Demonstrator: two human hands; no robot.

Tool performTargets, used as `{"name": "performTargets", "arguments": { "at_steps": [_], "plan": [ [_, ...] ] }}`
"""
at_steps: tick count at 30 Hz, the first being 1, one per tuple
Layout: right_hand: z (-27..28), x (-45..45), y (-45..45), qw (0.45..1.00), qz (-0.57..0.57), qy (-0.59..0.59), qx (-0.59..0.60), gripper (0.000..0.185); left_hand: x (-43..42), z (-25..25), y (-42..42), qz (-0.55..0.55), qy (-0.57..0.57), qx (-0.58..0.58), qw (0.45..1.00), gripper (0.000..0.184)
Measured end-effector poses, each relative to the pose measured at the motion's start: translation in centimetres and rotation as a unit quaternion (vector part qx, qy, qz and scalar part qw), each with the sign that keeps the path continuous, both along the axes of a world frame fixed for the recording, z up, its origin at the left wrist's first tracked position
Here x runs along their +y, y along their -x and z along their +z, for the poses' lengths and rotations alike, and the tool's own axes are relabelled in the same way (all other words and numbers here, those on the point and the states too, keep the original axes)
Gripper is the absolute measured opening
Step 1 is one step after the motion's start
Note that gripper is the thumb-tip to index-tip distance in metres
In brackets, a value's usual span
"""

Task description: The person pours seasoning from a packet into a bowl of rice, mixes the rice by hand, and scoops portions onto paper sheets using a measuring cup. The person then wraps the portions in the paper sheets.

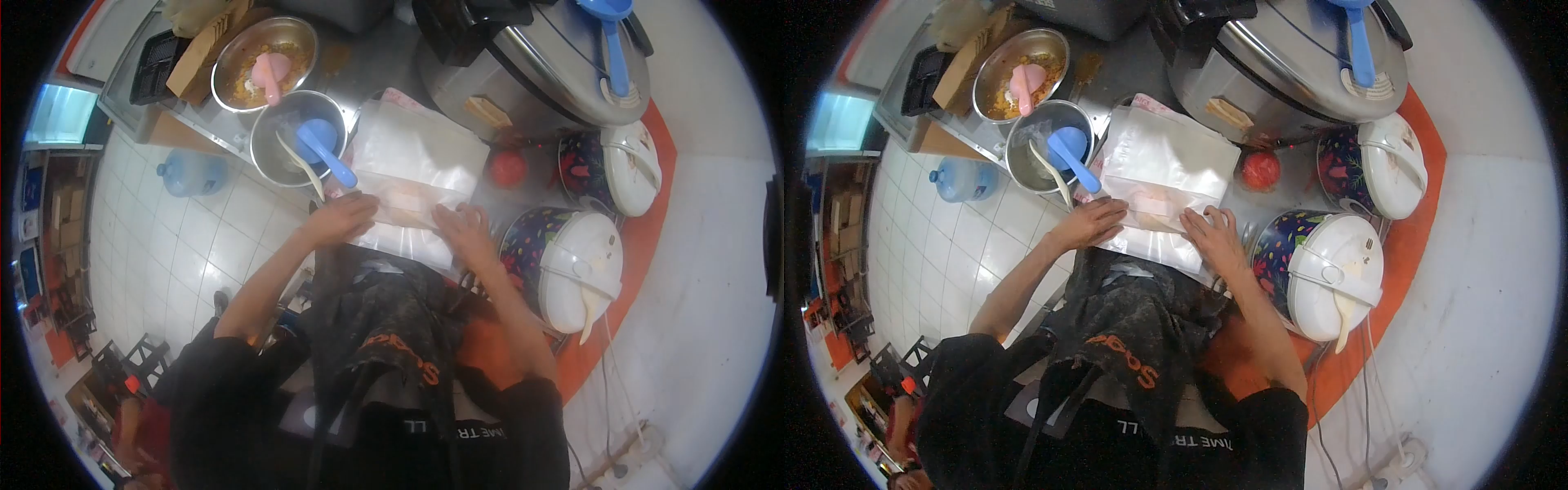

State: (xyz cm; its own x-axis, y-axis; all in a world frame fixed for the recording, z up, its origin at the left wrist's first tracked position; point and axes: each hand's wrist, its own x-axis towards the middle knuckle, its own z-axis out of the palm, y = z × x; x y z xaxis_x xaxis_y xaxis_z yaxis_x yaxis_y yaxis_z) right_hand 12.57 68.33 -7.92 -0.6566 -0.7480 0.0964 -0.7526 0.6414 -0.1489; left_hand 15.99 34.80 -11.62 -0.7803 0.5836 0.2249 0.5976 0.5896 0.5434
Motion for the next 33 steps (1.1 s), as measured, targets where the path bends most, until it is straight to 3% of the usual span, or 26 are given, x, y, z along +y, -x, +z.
{"name": "performTargets", "arguments": {
  "at_steps": [5,7,8,10,11,13,17,20,22,26,28,33],
  "plan": [
    [1.1,-0.6,1.8,0.997,0.013,0.004,-0.076,0.033,-0.1,-1.3,0.9,0.005,0.017,-0.022,1.0,0.026],
    [1.3,-1.1,2.5,0.997,0.001,0.005,-0.082,0.031,0.9,0.6,1.7,0.066,0.018,-0.15,0.986,0.022],
    [1.1,-1.5,2.9,0.997,0.001,0.005,-0.082,0.031,1.4,1.7,1.9,0.066,0.018,-0.15,0.986,0.022],
    [0.5,-2.4,3.7,0.978,-0.098,0.002,-0.184,0.027,2.4,3.7,2.4,0.129,0.085,-0.199,0.968,0.026],
    [0.4,-2.6,4.0,0.978,-0.097,0.002,-0.183,0.027,2.7,3.5,2.5,0.13,0.084,-0.198,0.968,0.026],
    [1.4,-3.5,4.5,0.946,-0.2,0.062,-0.249,0.023,3.4,2.2,2.7,0.241,0.031,-0.208,0.947,0.036],
    [1.8,-5.2,4.6,0.959,-0.215,0.012,-0.182,0.022,4.7,0.8,2.8,0.286,-0.02,-0.116,0.951,0.046],
    [0.0,-5.2,4.7,0.98,-0.163,0.042,-0.107,0.023,4.8,1.1,3.0,0.258,0.043,-0.085,0.962,0.046],
    [-0.3,-5.3,4.7,0.967,-0.184,0.03,-0.171,0.021,5.0,0.8,3.5,0.253,0.069,-0.089,0.961,0.036],
    [-0.9,-5.2,3.3,0.973,-0.17,0.01,-0.155,0.016,5.2,0.2,3.8,0.239,0.109,-0.064,0.963,0.025],
    [-0.8,-4.8,2.1,0.982,-0.123,0.081,-0.116,0.02,5.4,-0.2,3.0,0.253,0.105,-0.045,0.961,0.019],
    [0.1,-3.8,-0.1,0.988,-0.101,0.03,-0.111,0.039,4.2,-1.2,1.1,0.164,0.085,0.045,0.982,0.015]
  ]
}}
